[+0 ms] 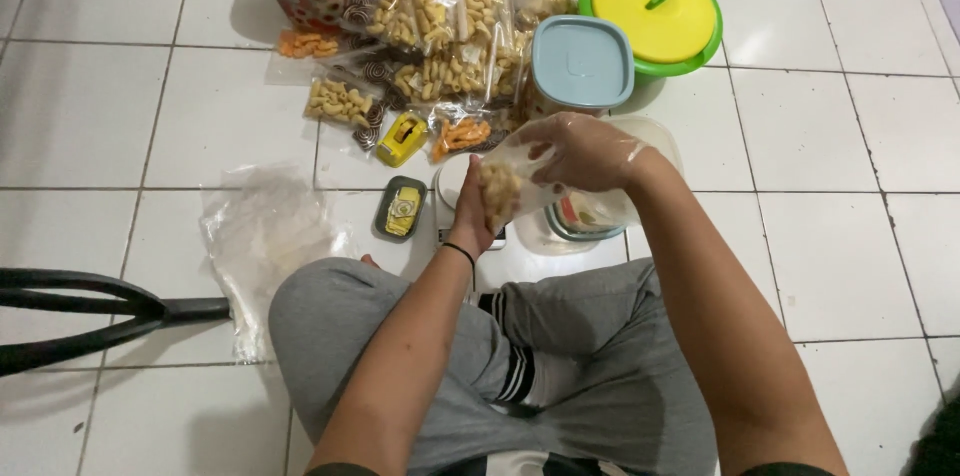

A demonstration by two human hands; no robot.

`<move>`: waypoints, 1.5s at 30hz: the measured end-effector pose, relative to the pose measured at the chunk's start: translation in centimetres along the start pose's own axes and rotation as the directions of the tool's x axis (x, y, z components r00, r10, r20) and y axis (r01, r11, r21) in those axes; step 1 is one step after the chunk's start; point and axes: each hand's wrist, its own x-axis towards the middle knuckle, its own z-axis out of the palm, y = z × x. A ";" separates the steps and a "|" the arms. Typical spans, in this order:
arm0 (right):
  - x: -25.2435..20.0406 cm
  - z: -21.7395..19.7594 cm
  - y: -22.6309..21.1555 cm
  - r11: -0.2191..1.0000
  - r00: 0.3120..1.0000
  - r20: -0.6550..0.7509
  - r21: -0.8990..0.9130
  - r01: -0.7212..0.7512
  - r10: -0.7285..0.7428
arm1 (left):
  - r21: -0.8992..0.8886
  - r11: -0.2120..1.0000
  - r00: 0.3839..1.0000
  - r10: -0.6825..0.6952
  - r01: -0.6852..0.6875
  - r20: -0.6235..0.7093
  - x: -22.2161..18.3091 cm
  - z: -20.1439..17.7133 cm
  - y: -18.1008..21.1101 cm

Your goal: The person is manually filling small plastic bags with snacks and weighing them on a digital scale for portion control.

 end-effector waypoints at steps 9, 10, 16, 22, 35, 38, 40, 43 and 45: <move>-0.9 -2.0 6.1 0.880 0.970 -0.240 0.455 0.135 -0.024 | -0.063 0.995 0.997 0.071 -0.072 -0.023 2.3 -2.2 -0.3; -0.8 -2.1 7.4 0.879 0.971 -0.236 0.458 0.135 -0.026 | -0.062 0.995 0.997 0.071 -0.073 -0.028 2.5 -2.2 -0.2; 6.5 3.0 19.8 0.889 0.932 -0.045 0.318 -0.329 0.361 | -0.073 0.993 0.995 0.089 -0.092 -0.045 -0.7 0.1 1.4; 12.0 15.1 29.1 0.921 0.907 0.167 -0.030 -0.388 0.387 | -0.062 0.995 0.996 0.075 -0.078 -0.054 1.1 -0.3 1.0; 14.0 13.2 25.5 0.914 0.904 0.157 -0.159 -0.374 0.397 | -0.058 0.998 0.999 0.032 -0.034 -0.040 3.5 -2.0 -1.4; 14.0 12.7 25.8 0.907 0.904 0.143 -0.193 -0.373 0.402 | -0.048 0.998 0.999 0.033 -0.034 -0.027 3.7 -1.9 -1.5; 14.0 12.4 26.1 0.902 0.904 0.135 -0.219 -0.372 0.405 | -0.044 0.998 0.999 0.037 -0.038 -0.022 3.5 -1.7 -1.4; 13.8 11.8 26.6 0.893 0.905 0.121 -0.257 -0.369 0.409 | -0.050 0.998 0.999 0.037 -0.037 -0.007 3.2 -1.4 -1.3; 13.6 11.2 26.7 0.887 0.906 0.108 -0.281 -0.367 0.410 | -0.050 0.998 0.998 0.037 -0.040 -0.050 2.9 -1.1 -1.1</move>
